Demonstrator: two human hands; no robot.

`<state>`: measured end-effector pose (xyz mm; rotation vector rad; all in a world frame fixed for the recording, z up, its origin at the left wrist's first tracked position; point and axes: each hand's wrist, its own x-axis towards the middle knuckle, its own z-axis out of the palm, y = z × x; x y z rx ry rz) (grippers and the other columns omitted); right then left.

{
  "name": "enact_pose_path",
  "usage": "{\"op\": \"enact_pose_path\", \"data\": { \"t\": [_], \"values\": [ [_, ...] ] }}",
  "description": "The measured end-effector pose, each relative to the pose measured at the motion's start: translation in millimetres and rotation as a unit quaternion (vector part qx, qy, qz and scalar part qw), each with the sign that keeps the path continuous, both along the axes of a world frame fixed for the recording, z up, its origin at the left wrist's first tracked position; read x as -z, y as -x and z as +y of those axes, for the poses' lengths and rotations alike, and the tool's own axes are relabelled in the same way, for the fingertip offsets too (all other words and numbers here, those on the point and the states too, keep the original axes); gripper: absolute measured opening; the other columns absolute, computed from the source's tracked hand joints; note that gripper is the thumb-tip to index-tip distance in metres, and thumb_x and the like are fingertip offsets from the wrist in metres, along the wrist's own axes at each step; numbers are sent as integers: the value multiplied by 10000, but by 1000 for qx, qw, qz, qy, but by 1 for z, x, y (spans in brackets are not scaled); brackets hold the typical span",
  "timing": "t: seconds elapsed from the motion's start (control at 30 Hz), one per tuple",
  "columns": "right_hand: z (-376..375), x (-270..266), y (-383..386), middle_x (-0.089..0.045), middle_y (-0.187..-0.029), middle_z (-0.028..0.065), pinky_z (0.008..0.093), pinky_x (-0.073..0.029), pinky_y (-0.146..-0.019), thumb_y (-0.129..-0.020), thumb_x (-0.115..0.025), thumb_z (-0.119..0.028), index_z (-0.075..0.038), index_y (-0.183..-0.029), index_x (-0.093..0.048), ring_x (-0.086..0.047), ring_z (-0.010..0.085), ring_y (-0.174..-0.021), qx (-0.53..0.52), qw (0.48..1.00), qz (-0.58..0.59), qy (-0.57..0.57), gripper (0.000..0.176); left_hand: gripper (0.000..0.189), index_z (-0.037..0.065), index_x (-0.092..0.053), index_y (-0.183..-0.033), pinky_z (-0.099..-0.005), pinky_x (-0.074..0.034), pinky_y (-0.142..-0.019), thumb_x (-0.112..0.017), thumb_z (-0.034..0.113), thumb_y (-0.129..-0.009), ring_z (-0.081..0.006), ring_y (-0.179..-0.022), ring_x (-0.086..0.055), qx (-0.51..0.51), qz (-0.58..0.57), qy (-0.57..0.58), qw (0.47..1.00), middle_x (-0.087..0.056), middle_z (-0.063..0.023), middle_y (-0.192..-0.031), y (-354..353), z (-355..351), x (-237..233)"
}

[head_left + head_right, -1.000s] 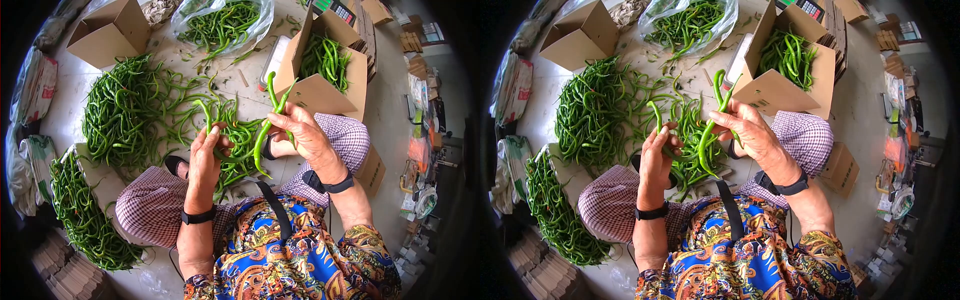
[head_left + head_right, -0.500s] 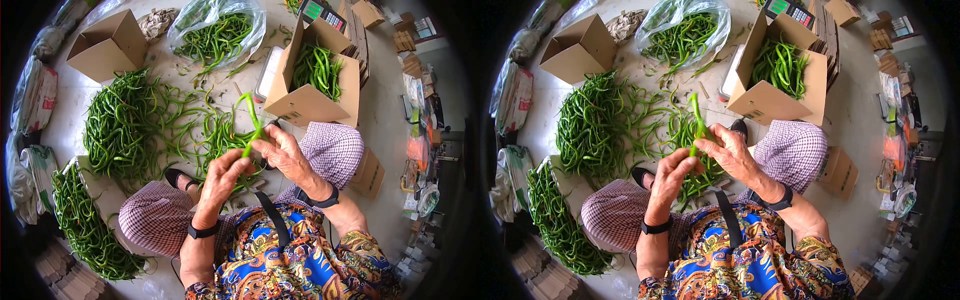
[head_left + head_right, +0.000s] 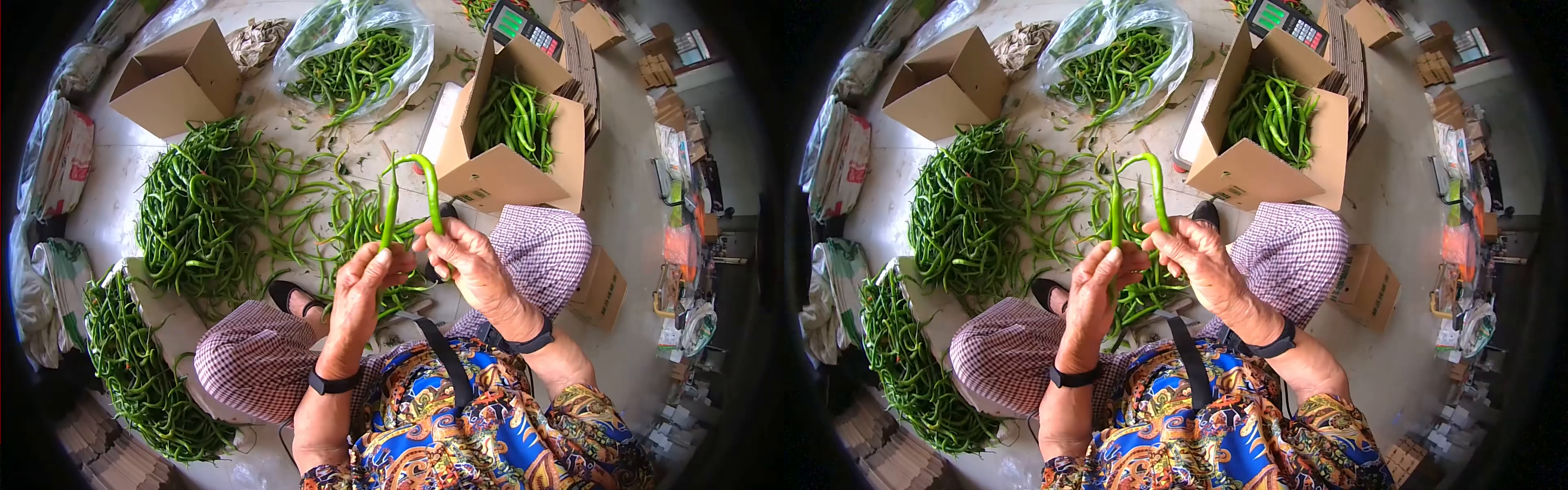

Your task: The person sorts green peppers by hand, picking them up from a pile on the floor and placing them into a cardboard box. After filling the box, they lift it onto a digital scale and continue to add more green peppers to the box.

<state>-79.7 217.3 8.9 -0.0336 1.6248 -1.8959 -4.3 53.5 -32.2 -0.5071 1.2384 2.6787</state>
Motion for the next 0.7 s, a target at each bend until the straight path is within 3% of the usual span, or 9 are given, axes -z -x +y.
{"op": "enact_pose_path", "data": {
  "t": [0.13, 0.17, 0.33, 0.43, 0.5, 0.6, 0.63, 0.7],
  "values": [
    [-4, 14, -12, -666, -961, 10, 198, -437, -663, -949, -597, -261, -49, -1143, -641, -540, 49, -787, -27, 997, 35, -64, 291, 364, -19, -565, -1200, -307, -480, -867, -490, 269, -991, -176, -967, -634, 2, 7, 26, 1000, -662, -95, -1072, 1, 10, -3],
    [-4, 13, -13, -663, -966, -5, 202, -441, -705, -950, -597, -258, -53, -1163, -638, -546, 46, -833, -25, 999, -16, -24, 299, 355, -18, -566, -1199, -303, -480, -865, -494, 260, -990, -166, -964, -630, -4, 6, -10, 1000, -663, -89, -1067, 2, 10, 0],
    [-5, 15, -16, -660, -961, -13, 196, -442, -699, -955, -589, -239, -49, -1155, -640, -543, 40, -827, -14, 999, -34, -3, 281, 333, -25, -565, -1202, -283, -476, -843, -511, 222, -985, -137, -952, -617, -21, -2, -21, 1000, -666, -72, -1051, 0, 11, 7],
    [-5, 9, -16, -628, -930, -14, 202, -440, -709, -955, -581, -191, -39, -1133, -647, -539, 50, -820, -16, 999, -18, -22, 244, 342, -11, -622, -1176, -245, -440, -814, -540, 253, -975, -98, -920, -584, -15, 11, 24, 1000, -664, -46, -1013, 0, 13, -6],
    [-5, 5, -15, -596, -908, -13, 211, -439, -719, -955, -572, -152, -27, -1113, -652, -533, 61, -824, -24, 999, -1, -46, 217, 325, 4, -644, -1170, -241, -432, -787, -574, 243, -960, -93, -888, -566, -21, 21, 113, 993, -648, -39, -970, 0, 14, -15],
    [-4, 5, -16, -576, -890, -27, 200, -421, -721, -947, -581, -135, -28, -1083, -665, -514, 50, -811, -28, 997, 29, -68, 193, 307, 25, -651, -1174, -249, -431, -776, -606, 223, -943, -96, -848, -541, -42, 34, 209, 977, -618, -36, -941, -1, 16, 0],
    [-2, 8, -15, -583, -898, -24, 202, -421, -737, -943, -587, -130, -25, -1078, -665, -513, 52, -819, -35, 995, 48, -77, 188, 254, 0, -669, -1102, -228, -403, -786, -597, 185, -944, -87, -865, -532, -63, 34, 206, 976, -628, -25, -993, -2, 18, -4],
    [0, 18, -15, -590, -906, -21, 204, -420, -752, -939, -594, -124, -22, -1073, -665, -511, 54, -827, -45, 993, 66, -85, 183, 245, 3, -667, -1108, -224, -405, -769, -610, 167, -935, -84, -846, -522, -74, 37, 225, 971, -611, -17, -978, -4, 19, -4]
  ]
}}
